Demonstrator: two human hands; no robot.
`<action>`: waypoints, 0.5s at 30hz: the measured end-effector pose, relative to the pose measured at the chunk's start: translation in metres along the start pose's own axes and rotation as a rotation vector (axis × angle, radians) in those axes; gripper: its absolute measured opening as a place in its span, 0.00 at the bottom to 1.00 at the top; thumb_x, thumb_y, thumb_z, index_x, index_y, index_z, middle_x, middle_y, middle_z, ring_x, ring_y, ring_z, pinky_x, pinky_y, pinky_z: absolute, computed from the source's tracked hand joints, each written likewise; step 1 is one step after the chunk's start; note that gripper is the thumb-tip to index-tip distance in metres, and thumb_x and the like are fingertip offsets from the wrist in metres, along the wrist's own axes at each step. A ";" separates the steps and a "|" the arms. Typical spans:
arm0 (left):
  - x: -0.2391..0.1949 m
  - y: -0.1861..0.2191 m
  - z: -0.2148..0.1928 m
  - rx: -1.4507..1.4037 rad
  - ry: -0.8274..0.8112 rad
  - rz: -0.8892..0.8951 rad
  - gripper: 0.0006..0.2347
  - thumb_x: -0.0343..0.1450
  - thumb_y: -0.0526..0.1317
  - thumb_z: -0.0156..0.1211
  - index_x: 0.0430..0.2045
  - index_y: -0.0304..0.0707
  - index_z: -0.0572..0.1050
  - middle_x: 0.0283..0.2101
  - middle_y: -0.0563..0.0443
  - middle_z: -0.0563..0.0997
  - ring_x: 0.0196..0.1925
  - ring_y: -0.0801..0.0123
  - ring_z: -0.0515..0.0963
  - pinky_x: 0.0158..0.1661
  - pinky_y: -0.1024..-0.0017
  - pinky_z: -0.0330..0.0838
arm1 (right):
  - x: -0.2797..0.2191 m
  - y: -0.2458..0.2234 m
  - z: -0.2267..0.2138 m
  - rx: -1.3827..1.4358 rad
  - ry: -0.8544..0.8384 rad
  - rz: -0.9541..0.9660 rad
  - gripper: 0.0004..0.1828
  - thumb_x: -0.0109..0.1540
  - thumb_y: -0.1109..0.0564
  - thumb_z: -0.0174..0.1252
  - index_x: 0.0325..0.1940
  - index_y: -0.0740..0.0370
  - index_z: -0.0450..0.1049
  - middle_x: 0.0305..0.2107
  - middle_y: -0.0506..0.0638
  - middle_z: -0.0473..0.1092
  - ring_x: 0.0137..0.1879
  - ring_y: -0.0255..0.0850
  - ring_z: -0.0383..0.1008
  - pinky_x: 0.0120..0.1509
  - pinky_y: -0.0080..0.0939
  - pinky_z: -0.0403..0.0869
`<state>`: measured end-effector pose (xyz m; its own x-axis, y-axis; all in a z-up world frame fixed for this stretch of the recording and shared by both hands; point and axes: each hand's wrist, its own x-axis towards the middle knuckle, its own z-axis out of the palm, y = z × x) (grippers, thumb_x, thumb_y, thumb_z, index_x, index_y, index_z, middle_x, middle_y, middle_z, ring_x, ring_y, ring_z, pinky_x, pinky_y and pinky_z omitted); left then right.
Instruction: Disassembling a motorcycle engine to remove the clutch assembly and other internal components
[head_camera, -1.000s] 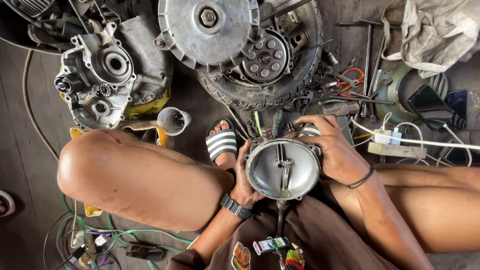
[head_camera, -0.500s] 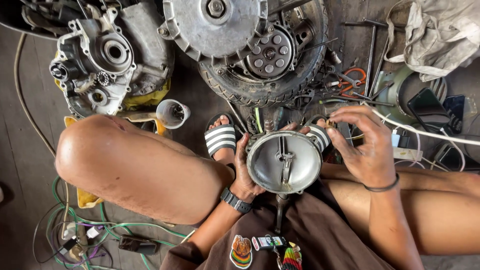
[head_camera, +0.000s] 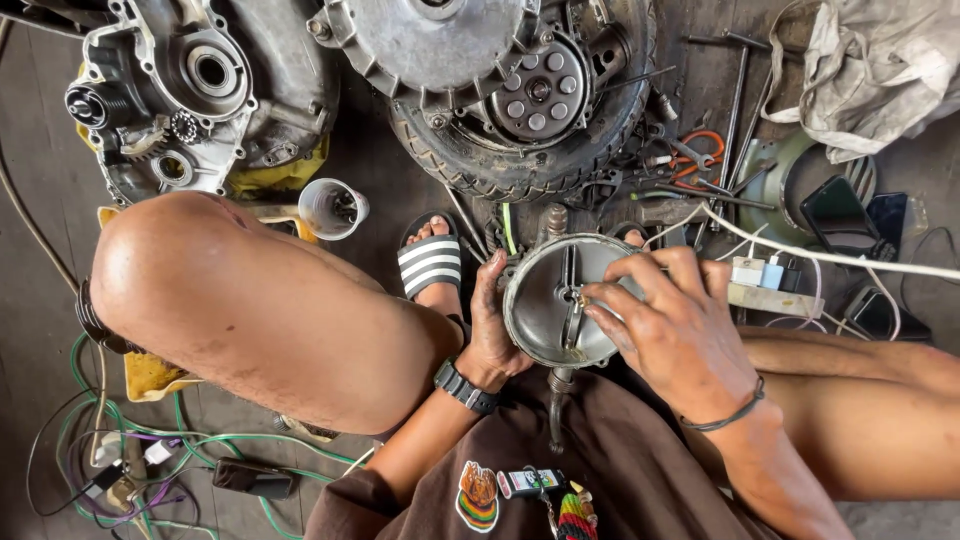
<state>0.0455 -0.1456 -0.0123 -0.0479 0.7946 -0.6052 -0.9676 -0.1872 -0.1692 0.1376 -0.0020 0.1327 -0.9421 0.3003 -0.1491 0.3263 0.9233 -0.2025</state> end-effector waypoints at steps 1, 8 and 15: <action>0.001 0.001 0.000 -0.001 -0.003 0.002 0.28 0.70 0.58 0.54 0.52 0.30 0.75 0.50 0.40 0.80 0.47 0.61 0.79 0.49 0.65 0.74 | 0.001 0.000 0.001 -0.003 0.001 -0.003 0.11 0.61 0.47 0.62 0.45 0.47 0.81 0.48 0.38 0.70 0.49 0.43 0.62 0.55 0.48 0.57; 0.000 -0.003 0.001 0.066 -0.080 0.052 0.27 0.71 0.58 0.53 0.52 0.29 0.74 0.52 0.39 0.80 0.50 0.60 0.78 0.52 0.64 0.72 | -0.001 -0.012 0.012 -0.022 -0.001 0.033 0.12 0.59 0.50 0.63 0.46 0.47 0.81 0.46 0.38 0.71 0.52 0.42 0.63 0.59 0.52 0.57; 0.009 -0.019 -0.006 0.112 0.179 0.130 0.29 0.67 0.58 0.63 0.50 0.28 0.74 0.51 0.29 0.78 0.54 0.42 0.79 0.57 0.45 0.72 | -0.007 -0.013 0.027 -0.091 0.050 0.053 0.06 0.64 0.51 0.62 0.45 0.44 0.80 0.40 0.38 0.71 0.52 0.38 0.65 0.57 0.50 0.56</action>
<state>0.0652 -0.1383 -0.0196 -0.1388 0.6512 -0.7461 -0.9781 -0.2083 0.0001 0.1417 -0.0223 0.1103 -0.9270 0.3591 -0.1082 0.3699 0.9230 -0.1061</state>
